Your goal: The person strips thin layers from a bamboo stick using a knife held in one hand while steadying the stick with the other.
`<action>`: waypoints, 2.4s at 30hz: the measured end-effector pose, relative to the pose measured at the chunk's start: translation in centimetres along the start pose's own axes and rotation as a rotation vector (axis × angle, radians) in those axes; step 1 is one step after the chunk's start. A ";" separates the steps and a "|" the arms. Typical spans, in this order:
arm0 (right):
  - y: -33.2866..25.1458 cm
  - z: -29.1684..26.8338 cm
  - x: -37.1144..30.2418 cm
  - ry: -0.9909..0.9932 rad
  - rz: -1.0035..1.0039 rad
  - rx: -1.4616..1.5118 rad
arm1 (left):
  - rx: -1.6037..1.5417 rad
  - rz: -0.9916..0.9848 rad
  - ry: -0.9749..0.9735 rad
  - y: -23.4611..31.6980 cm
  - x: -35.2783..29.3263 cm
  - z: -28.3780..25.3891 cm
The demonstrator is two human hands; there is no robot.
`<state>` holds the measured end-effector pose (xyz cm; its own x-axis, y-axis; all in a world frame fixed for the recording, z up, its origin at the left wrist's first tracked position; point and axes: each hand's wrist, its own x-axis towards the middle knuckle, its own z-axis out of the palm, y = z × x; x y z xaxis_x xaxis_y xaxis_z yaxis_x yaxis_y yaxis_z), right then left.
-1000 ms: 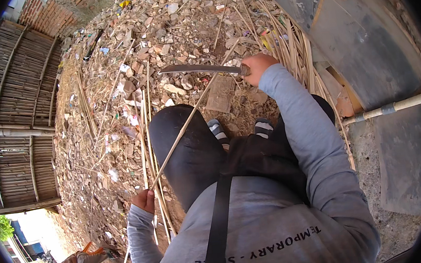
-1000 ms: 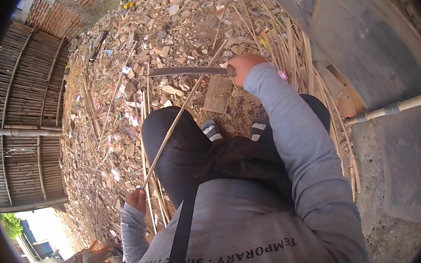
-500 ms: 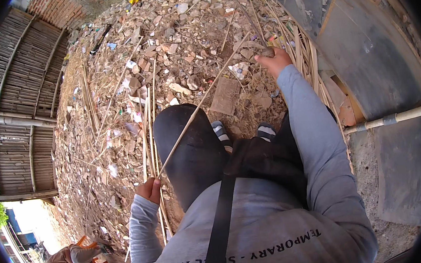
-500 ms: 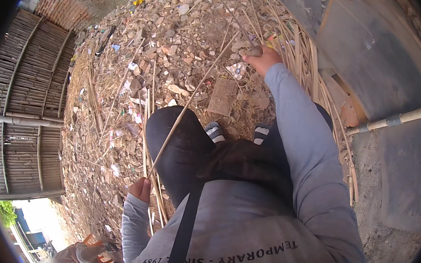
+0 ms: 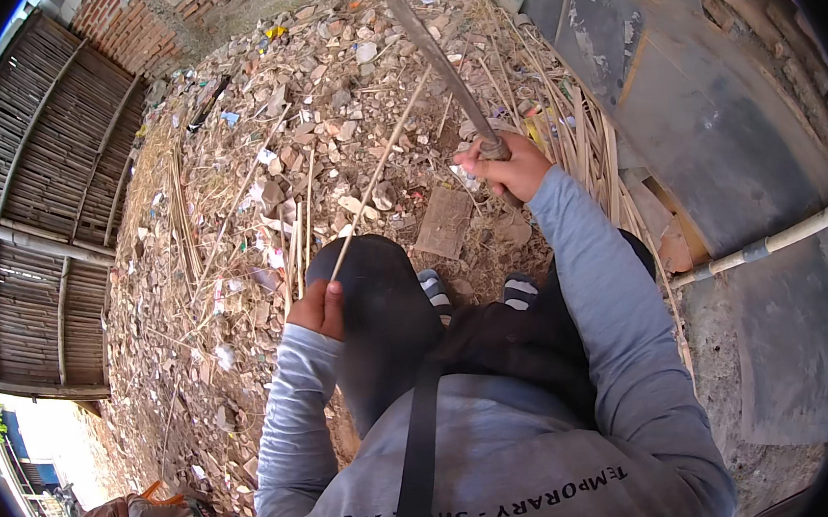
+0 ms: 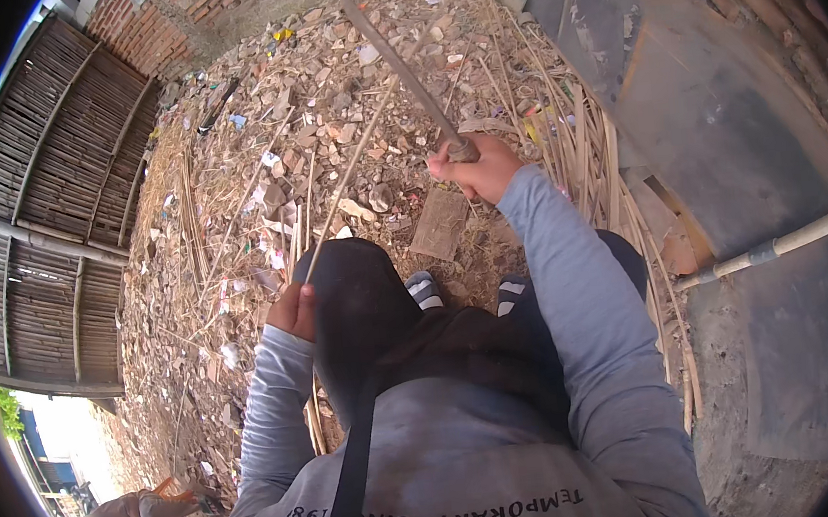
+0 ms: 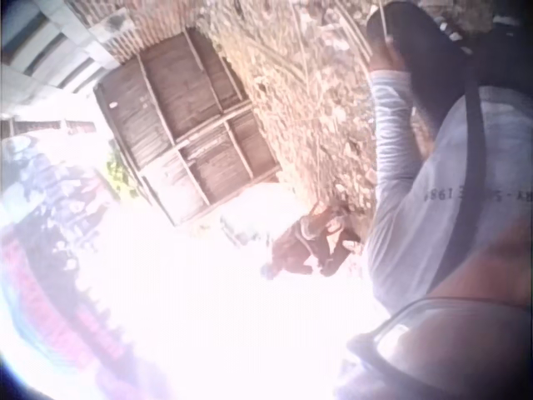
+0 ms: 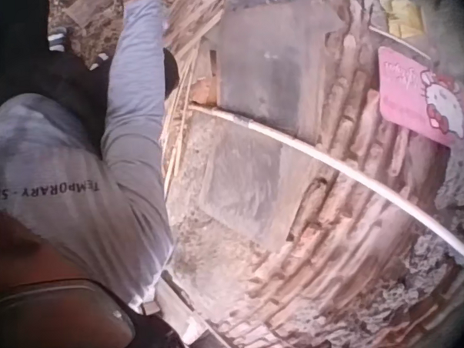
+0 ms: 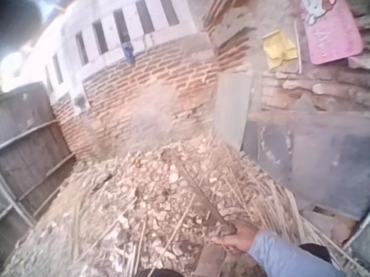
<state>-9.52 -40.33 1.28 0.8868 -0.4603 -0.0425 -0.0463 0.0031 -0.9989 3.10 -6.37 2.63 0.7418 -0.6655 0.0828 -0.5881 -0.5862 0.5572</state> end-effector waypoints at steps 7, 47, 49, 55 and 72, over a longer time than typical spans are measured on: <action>-1.4 1.6 0.3 -0.102 -0.033 0.030 | 0.014 0.033 -0.192 3.6 -0.2 0.5; 2.2 2.0 1.8 -0.105 0.083 -1.076 | 0.288 -0.158 -0.137 -3.7 -10.7 -0.1; 1.3 3.1 1.1 -0.160 0.089 -1.088 | 0.301 -0.159 -0.133 -3.9 -10.7 -0.3; 2.5 3.6 1.2 -0.243 0.119 -1.017 | 0.246 -0.161 -0.207 -4.6 -10.2 -0.2; 2.8 3.3 1.3 -0.114 0.058 -1.025 | 0.304 -0.178 -0.151 -4.9 -10.7 0.3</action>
<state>-6.98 -37.95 -1.61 0.9064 -0.3967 -0.1447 -0.4128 -0.7598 -0.5022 -2.06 3.53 -1.23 0.7985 -0.5882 -0.1280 -0.5401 -0.7940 0.2791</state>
